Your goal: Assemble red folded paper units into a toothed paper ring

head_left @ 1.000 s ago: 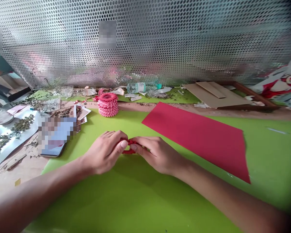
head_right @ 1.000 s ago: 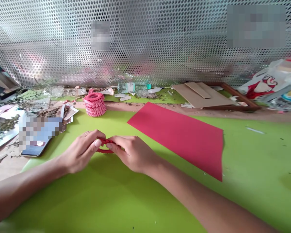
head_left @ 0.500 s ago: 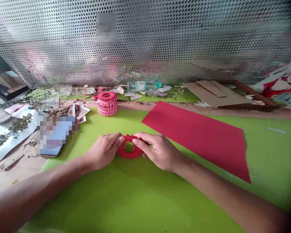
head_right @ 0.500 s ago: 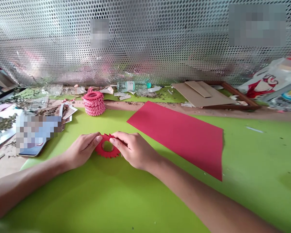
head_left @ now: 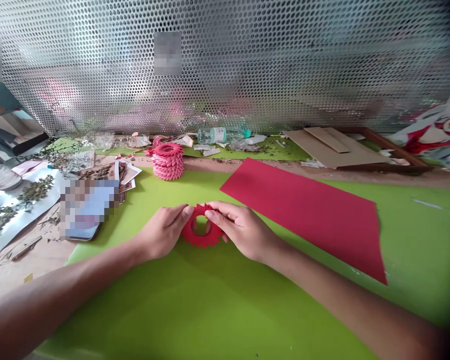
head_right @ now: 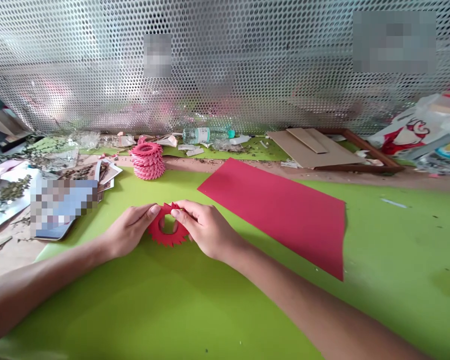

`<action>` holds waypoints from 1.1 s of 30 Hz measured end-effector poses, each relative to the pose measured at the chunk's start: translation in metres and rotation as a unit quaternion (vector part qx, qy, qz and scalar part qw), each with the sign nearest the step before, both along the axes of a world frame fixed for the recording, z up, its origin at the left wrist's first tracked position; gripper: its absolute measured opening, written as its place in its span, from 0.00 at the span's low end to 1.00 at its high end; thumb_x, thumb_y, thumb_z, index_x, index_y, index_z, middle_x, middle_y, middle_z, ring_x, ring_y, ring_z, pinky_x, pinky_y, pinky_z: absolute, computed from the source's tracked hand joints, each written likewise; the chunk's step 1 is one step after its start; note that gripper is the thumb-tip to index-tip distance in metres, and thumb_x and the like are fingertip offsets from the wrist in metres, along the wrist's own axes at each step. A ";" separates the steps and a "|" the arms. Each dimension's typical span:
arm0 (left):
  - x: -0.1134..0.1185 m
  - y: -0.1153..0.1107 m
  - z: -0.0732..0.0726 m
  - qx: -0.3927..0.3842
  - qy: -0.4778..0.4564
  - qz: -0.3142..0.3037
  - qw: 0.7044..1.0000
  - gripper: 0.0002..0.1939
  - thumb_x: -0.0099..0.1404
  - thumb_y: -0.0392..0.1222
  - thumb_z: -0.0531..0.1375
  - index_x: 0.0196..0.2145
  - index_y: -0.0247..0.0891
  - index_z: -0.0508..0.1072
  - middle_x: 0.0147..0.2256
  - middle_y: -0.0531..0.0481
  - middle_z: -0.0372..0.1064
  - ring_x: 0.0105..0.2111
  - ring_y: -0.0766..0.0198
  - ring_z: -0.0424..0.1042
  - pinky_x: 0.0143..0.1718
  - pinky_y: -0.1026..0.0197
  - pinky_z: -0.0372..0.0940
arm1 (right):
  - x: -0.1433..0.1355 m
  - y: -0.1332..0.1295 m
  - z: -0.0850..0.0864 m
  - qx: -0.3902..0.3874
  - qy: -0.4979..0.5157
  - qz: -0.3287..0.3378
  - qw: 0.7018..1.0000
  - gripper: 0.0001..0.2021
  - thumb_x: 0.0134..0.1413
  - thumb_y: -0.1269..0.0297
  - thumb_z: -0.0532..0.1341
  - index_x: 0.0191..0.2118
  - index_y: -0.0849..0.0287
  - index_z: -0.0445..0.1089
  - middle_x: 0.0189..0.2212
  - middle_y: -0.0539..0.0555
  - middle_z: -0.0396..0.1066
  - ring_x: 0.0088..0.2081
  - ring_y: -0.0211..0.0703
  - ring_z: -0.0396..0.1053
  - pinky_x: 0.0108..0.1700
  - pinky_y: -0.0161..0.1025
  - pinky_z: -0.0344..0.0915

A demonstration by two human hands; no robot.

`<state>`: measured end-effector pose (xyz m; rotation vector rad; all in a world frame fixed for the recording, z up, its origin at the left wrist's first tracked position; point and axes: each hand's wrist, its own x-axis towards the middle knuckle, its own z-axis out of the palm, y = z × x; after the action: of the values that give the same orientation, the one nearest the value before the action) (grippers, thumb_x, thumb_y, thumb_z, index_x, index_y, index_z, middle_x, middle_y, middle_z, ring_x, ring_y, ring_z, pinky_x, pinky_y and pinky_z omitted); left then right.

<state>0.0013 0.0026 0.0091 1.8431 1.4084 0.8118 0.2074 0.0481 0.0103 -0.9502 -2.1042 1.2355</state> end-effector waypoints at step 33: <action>-0.001 0.001 0.005 0.288 0.285 0.048 0.913 0.15 0.66 0.42 0.58 0.50 0.41 0.75 0.33 0.49 0.80 0.29 0.57 0.78 0.33 0.58 0.67 | -0.005 0.000 -0.007 -0.092 0.056 0.000 0.994 0.24 0.64 0.46 0.57 0.55 0.59 0.63 0.31 0.52 0.73 0.27 0.38 0.68 0.30 0.35 0.66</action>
<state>0.0006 0.0031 0.0136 2.6400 1.7482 0.8343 0.2025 0.0482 0.0036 -0.9348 -1.9303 1.4670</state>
